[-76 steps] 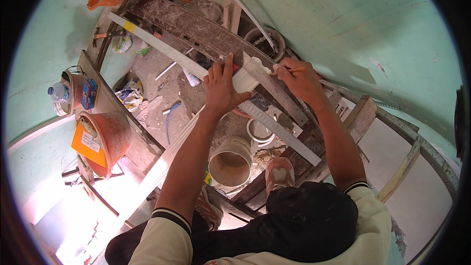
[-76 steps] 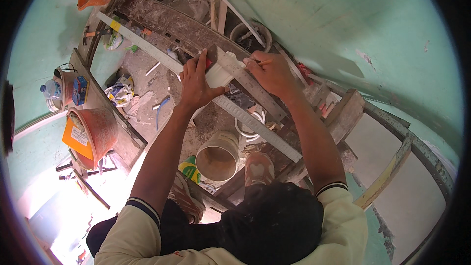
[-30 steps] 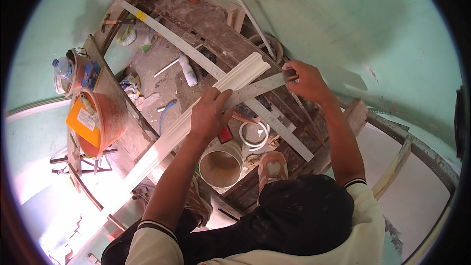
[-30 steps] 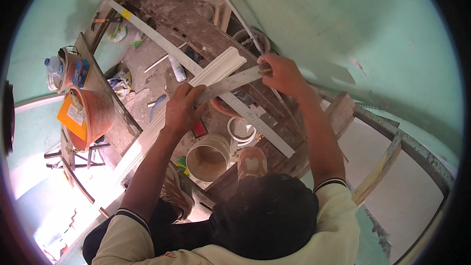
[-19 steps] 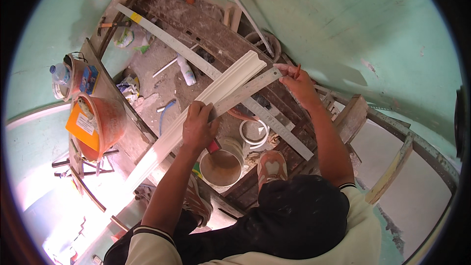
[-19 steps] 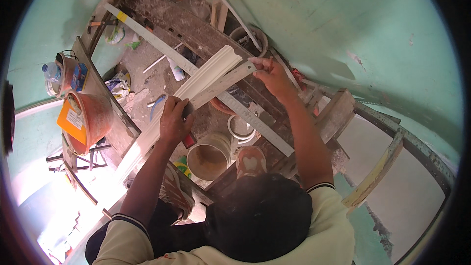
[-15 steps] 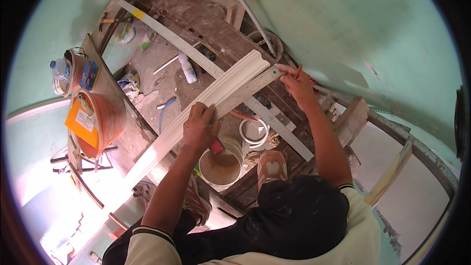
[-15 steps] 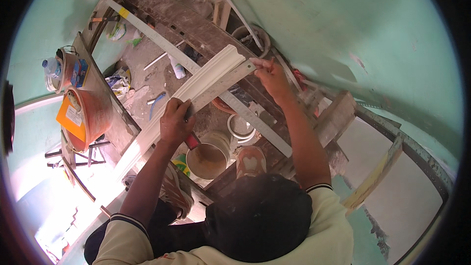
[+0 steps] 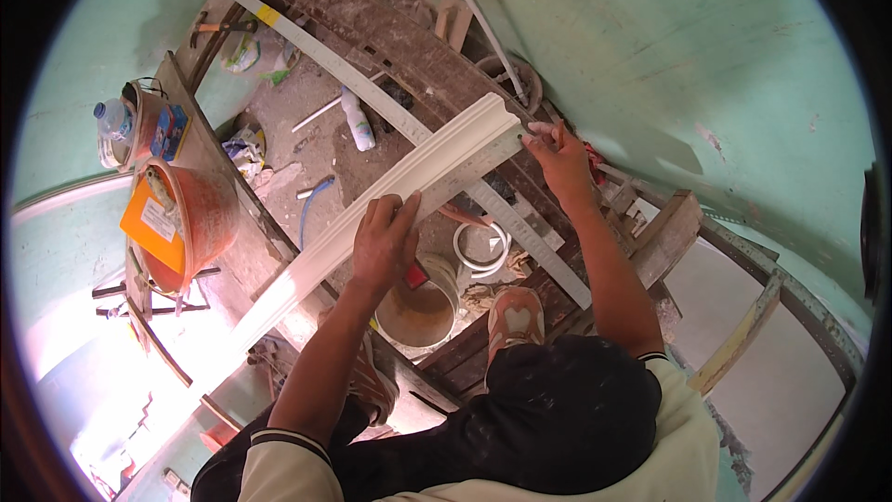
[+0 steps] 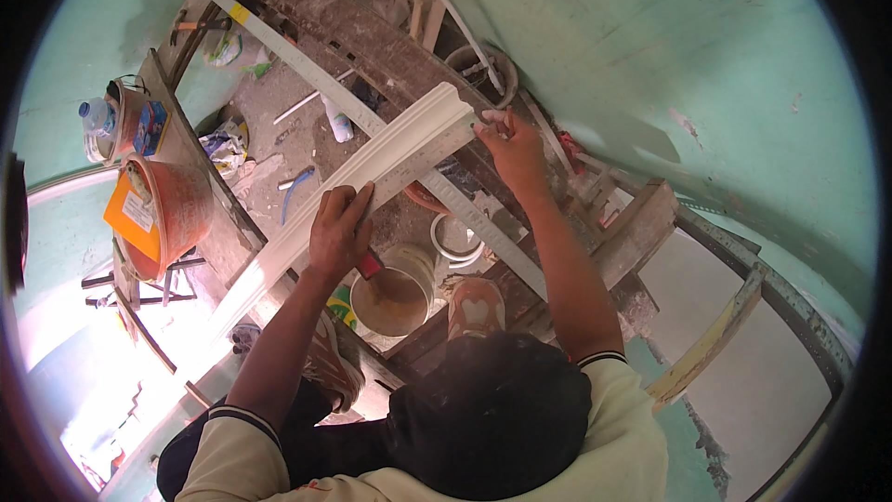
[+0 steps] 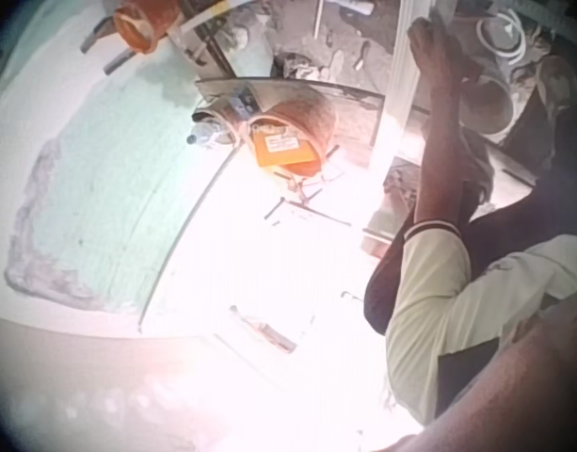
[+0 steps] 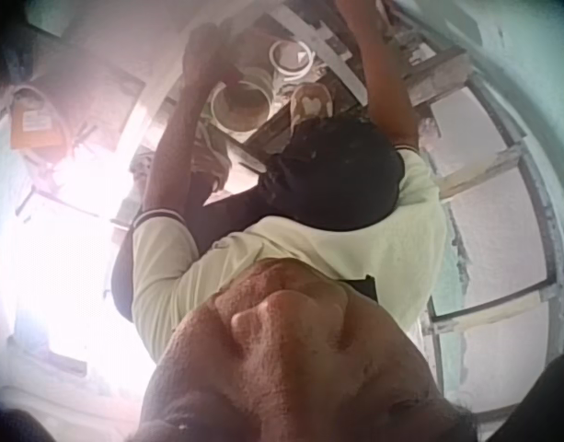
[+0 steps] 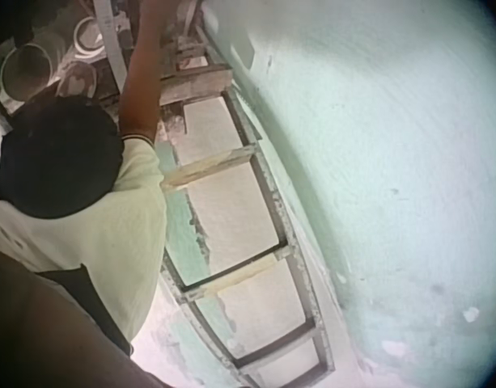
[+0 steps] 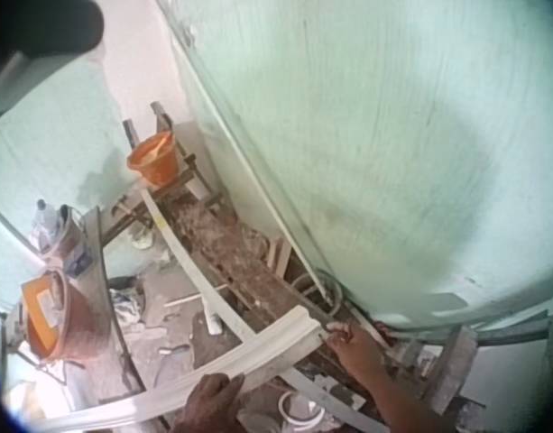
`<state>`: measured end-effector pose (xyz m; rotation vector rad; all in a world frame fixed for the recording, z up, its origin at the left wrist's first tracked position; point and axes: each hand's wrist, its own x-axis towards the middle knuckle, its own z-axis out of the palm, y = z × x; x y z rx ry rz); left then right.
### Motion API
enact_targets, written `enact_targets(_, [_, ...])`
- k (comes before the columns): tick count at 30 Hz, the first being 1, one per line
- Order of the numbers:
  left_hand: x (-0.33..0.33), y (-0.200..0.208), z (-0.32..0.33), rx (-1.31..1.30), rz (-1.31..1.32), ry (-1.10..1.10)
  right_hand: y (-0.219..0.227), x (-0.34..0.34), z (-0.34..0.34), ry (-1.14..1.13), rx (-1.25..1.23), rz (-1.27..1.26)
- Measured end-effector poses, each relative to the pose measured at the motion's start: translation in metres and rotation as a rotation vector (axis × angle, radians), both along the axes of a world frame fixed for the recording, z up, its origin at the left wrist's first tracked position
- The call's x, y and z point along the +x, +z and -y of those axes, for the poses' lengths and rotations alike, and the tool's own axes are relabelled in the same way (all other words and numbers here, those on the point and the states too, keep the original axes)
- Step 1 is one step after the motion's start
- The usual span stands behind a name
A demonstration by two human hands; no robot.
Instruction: The person measures and marks a white cornice piece using a ruler and pencil on a scaffold. They then position the cornice against the ceiling corner to check the fit. The person continues to measure and mark the cornice piece.
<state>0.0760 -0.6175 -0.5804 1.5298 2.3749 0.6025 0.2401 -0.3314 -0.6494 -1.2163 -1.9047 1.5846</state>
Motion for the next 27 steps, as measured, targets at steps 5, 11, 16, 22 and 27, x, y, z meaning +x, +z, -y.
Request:
enact_targets(5, [0.005, -0.002, 0.0, -0.005, 0.002, 0.016, 0.001, 0.0, 0.003, 0.014, -0.05, 0.029])
enact_targets(11, [0.01, 0.0, 0.0, -0.044, -0.001, 0.019, 0.01, -0.001, 0.005, 0.014, -0.077, 0.029])
enact_targets(16, [0.011, -0.006, 0.002, -0.027, -0.072, 0.032, 0.018, -0.005, 0.005, 0.015, -0.091, 0.068])
enact_targets(22, [0.015, -0.007, -0.002, -0.041, -0.073, 0.058, 0.01, -0.005, 0.003, 0.017, -0.044, 0.027])
enact_targets(27, [0.016, -0.006, -0.001, -0.09, -0.035, 0.071, 0.011, -0.006, 0.002, 0.033, -0.075, 0.042])
